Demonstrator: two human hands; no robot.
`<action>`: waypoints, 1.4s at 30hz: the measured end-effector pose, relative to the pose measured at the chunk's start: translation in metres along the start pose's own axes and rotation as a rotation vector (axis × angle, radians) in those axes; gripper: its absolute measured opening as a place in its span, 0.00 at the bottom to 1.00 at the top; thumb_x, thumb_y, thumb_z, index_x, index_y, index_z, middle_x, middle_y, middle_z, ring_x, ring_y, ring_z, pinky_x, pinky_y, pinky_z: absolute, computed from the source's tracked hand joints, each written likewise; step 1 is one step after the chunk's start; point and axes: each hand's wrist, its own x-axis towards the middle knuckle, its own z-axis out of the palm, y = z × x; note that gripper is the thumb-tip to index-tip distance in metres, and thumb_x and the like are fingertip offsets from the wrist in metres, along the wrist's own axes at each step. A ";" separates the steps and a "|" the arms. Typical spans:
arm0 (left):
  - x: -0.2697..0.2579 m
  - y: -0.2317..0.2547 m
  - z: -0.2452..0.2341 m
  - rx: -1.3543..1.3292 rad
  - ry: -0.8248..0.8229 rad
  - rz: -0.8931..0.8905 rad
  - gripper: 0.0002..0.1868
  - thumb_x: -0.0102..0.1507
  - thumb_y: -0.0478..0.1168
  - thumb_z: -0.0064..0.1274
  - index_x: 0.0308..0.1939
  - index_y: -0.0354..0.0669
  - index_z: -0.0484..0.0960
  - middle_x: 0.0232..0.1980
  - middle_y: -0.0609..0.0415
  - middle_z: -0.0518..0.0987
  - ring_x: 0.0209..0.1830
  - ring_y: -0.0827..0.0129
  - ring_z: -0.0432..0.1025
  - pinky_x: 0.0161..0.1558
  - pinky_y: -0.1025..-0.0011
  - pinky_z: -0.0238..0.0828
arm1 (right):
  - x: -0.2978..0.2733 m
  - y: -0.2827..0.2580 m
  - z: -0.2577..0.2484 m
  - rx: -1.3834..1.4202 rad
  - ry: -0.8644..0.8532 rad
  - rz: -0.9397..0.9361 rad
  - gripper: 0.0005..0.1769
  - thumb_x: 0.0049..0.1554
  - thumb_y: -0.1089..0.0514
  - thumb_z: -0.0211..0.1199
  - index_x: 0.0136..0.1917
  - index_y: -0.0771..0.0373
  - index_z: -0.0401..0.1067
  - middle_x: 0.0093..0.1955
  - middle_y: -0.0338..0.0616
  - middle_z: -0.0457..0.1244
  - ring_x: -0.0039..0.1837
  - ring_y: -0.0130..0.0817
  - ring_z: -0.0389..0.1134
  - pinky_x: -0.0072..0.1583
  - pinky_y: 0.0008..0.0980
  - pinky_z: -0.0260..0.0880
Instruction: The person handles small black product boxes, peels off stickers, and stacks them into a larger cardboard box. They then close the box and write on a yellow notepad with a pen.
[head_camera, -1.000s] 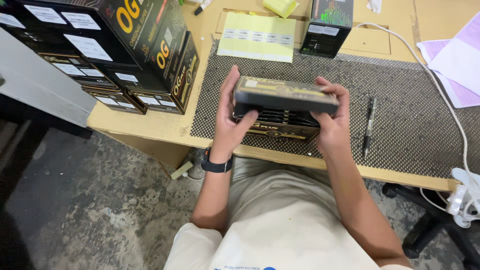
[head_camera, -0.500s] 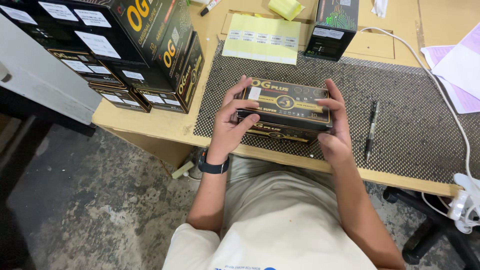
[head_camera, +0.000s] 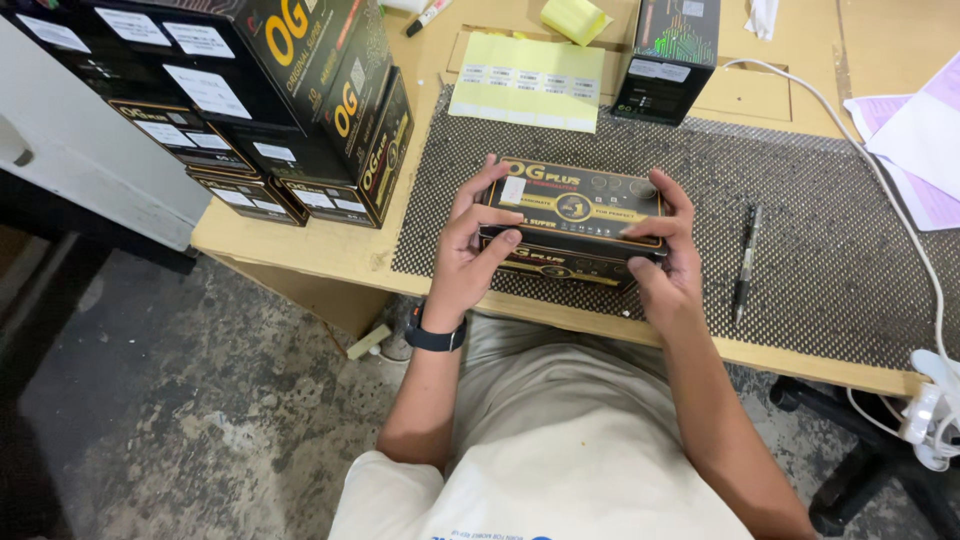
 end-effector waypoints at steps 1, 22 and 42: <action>0.002 0.001 0.000 0.001 0.000 0.003 0.06 0.67 0.35 0.59 0.48 0.45 0.84 0.75 0.47 0.66 0.84 0.49 0.47 0.81 0.51 0.41 | 0.002 0.005 -0.001 0.000 0.000 -0.003 0.17 0.51 0.62 0.57 0.55 0.62 0.68 0.83 0.55 0.42 0.88 0.49 0.36 0.84 0.45 0.34; -0.011 0.023 0.016 0.182 0.177 -0.272 0.34 0.69 0.51 0.54 0.73 0.38 0.63 0.80 0.33 0.52 0.80 0.39 0.49 0.78 0.45 0.43 | -0.004 0.000 0.000 0.008 0.011 0.068 0.46 0.56 0.60 0.59 0.81 0.60 0.41 0.86 0.54 0.36 0.87 0.51 0.31 0.83 0.52 0.32; -0.013 0.033 0.042 0.184 0.265 -0.544 0.36 0.73 0.52 0.41 0.81 0.42 0.53 0.80 0.29 0.52 0.81 0.35 0.43 0.76 0.42 0.39 | -0.019 0.019 0.025 0.085 0.333 0.311 0.42 0.62 0.60 0.57 0.84 0.53 0.43 0.75 0.52 0.56 0.70 0.40 0.62 0.63 0.41 0.70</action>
